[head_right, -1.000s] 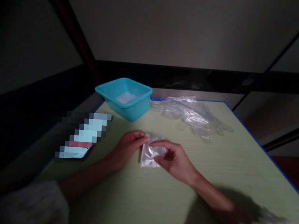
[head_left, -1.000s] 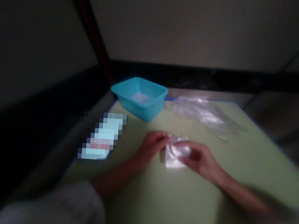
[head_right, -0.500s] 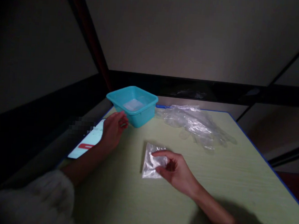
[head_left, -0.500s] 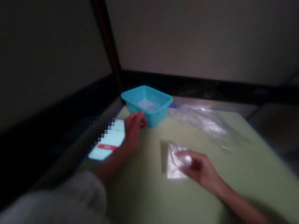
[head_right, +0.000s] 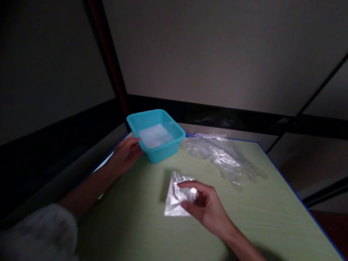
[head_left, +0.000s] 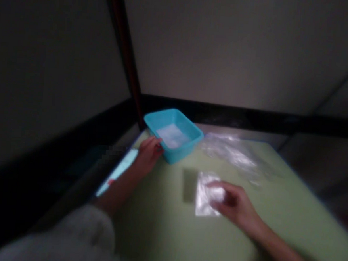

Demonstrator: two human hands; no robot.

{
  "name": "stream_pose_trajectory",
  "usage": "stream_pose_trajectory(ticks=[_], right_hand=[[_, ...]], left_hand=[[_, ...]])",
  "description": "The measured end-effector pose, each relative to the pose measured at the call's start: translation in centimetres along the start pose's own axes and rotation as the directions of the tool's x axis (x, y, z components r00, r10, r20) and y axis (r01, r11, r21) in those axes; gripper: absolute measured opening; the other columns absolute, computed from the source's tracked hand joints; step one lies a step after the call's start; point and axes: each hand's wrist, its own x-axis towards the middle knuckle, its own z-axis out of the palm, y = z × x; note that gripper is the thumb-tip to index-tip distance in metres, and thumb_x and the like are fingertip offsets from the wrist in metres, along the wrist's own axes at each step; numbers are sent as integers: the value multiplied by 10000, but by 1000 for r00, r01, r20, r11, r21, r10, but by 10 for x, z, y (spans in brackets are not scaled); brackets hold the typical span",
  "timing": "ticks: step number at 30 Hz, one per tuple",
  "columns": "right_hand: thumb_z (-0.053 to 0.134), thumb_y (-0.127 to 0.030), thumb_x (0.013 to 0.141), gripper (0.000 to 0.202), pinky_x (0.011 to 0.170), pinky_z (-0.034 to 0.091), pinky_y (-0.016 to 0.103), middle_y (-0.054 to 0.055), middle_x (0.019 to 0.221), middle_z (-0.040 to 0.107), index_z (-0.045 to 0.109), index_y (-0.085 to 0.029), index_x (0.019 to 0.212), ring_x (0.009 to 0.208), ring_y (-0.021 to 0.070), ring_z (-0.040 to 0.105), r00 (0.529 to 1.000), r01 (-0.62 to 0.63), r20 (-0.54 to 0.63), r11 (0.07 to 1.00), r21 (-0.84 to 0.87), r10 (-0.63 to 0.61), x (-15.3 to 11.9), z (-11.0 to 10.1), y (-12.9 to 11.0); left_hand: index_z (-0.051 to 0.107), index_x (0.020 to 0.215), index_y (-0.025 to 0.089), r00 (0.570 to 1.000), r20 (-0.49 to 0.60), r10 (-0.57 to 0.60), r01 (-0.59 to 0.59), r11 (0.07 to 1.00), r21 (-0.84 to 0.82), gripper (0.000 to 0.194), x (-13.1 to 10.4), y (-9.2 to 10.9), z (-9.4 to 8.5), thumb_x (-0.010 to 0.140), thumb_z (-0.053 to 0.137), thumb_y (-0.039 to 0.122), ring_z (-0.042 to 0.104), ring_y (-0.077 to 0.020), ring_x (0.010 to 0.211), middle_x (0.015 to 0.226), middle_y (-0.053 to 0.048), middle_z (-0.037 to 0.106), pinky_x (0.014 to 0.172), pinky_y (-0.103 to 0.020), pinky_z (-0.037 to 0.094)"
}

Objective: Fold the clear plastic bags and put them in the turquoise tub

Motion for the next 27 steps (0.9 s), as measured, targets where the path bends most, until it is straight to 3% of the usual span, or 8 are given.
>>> stream_pose_trajectory(ticks=[4,10,18,23,27], right_hand=[[742,-267,688,279,339,171,196,-85,481,288,699,-269,964,399,66,218,993,76,-88,997,-23,-78,-4,-26,-19],[749,-272,701,319,330,240,193,-76,482,359,679,-283,1012,395,74,268,937,156,-295,980,-125,-187,-10,-61,-40],[739,-193,681,319,348,268,186,-59,596,513,687,-321,968,415,66,325,932,190,-284,970,-151,-227,-5,-55,-58],[710,-162,682,295,340,245,179,-44,704,606,688,-282,950,406,45,313,934,185,-267,959,-213,-239,-1,-50,-63],[665,-171,721,288,382,369,190,0,860,676,667,-242,1000,469,70,471,933,194,-233,928,-318,-275,-1,-50,-65]], left_hand=[[578,693,144,989,134,-65,71,997,-41,140,-22,14,5,595,637,224,568,-117,591,675,-2,609,544,-226,465],[645,763,124,909,370,-194,212,977,-8,204,-55,24,15,593,700,222,605,-139,597,686,-19,663,586,-243,479],[661,773,155,847,441,-297,298,952,67,199,-78,20,17,599,712,236,614,-144,640,750,-16,681,598,-229,461],[661,753,156,805,469,-364,359,927,105,188,-91,22,21,590,712,236,583,-125,584,714,-11,671,567,-221,452],[656,731,137,781,502,-372,380,921,92,188,-102,22,26,580,723,228,597,-139,626,702,-21,661,586,-228,456]])
